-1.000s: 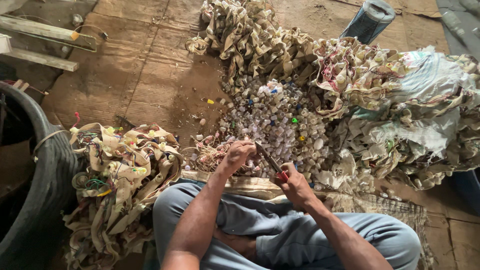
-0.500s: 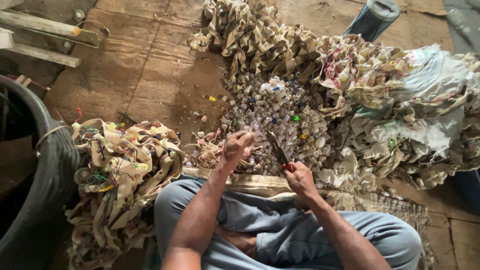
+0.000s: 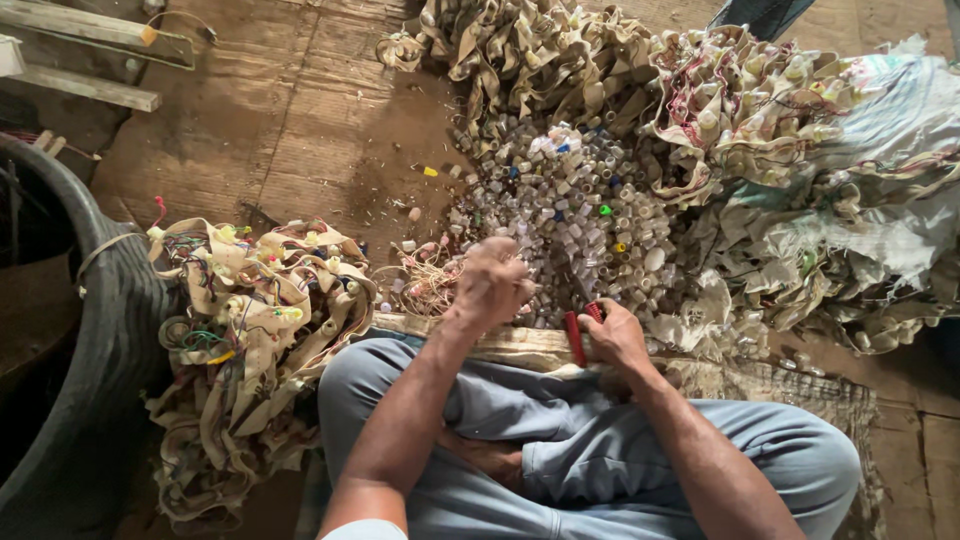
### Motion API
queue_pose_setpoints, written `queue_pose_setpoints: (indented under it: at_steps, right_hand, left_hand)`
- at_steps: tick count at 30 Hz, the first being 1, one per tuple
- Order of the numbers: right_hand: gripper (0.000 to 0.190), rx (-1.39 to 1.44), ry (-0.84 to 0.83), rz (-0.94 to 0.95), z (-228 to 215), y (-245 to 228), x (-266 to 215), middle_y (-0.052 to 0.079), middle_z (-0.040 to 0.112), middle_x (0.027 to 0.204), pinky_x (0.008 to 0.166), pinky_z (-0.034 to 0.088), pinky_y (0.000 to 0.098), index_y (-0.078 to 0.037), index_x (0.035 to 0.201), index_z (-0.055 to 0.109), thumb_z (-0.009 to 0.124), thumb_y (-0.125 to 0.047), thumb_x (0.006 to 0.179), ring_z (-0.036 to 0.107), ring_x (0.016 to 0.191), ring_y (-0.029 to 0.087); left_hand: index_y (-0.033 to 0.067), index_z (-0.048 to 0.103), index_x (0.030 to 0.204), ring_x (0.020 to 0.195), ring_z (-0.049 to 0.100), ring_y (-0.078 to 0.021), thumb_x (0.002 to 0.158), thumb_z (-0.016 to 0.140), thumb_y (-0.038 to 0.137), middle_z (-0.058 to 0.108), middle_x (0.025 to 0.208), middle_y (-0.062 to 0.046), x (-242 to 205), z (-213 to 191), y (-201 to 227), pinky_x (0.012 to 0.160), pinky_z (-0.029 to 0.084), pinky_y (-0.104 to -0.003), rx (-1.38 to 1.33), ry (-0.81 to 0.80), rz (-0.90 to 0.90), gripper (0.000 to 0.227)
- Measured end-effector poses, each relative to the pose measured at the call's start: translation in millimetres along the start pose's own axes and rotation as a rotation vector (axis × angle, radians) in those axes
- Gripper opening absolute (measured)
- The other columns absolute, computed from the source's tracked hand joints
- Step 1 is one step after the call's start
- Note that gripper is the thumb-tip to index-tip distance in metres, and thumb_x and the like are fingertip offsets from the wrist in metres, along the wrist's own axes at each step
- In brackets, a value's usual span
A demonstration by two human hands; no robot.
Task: The person sits on the floor and uses red-handled pliers to trim the plastic ends off a string of small light bulbs. The person repeatedly picks up the wire, cuts the ends, and drops the trimmed pieces onto a pile on the floor.
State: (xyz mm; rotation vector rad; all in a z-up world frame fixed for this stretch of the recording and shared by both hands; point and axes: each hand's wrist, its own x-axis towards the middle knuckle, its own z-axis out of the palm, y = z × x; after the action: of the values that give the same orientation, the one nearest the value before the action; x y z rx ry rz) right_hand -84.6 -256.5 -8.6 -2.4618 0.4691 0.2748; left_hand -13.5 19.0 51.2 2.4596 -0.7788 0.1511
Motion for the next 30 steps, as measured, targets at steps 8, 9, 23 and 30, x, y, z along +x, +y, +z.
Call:
queue_pose_setpoints:
  at_steps: [8,9,23,30]
  right_hand:
    - [0.04,-0.055,0.268,-0.324,-1,-7,-7,0.019,0.069,0.112,0.095,0.052,0.0438,-0.005,0.114,0.073,0.078,-0.03,0.083,0.065,0.107,0.036]
    - [0.039,-0.02,0.287,-0.375,-3,-9,-11,0.019,0.069,0.112,0.094,0.052,0.0437,-0.003,0.113,0.073,0.078,-0.028,0.084,0.066,0.106,0.036]
    - [0.03,1.113,-0.199,0.034,32,-91,-4,0.008,0.066,0.083,0.059,0.049,0.0294,-0.002,0.113,0.066,0.065,-0.031,0.104,0.062,0.069,0.016]
    - [0.032,1.285,-0.192,-0.067,45,-110,9,0.002,0.07,0.093,0.067,0.059,0.0321,-0.012,0.109,0.059,0.072,-0.005,0.081,0.069,0.077,0.016]
  left_hand:
    - [0.0071,0.078,0.07,0.127,0.055,-0.0394,0.079,0.066,0.006,0.062,0.131,-0.023,9,23,-8,0.111,0.04,-0.05,0.003,-0.045,-0.039,0.015]
    - [0.0055,0.079,0.08,0.121,0.059,-0.0355,0.086,0.066,0.008,0.065,0.126,-0.021,10,29,-15,0.106,0.046,-0.048,-0.334,0.021,-0.17,0.014]
    - [0.0049,0.078,0.088,0.085,0.068,-0.0256,0.1,0.069,0.015,0.074,0.092,-0.012,4,86,-60,0.078,0.049,-0.044,-0.311,0.371,0.053,0.018]
    - [0.0058,0.076,0.085,0.094,0.06,-0.0299,0.096,0.057,0.02,0.068,0.094,-0.016,6,65,-39,0.087,0.048,-0.044,-0.616,0.247,-0.406,0.026]
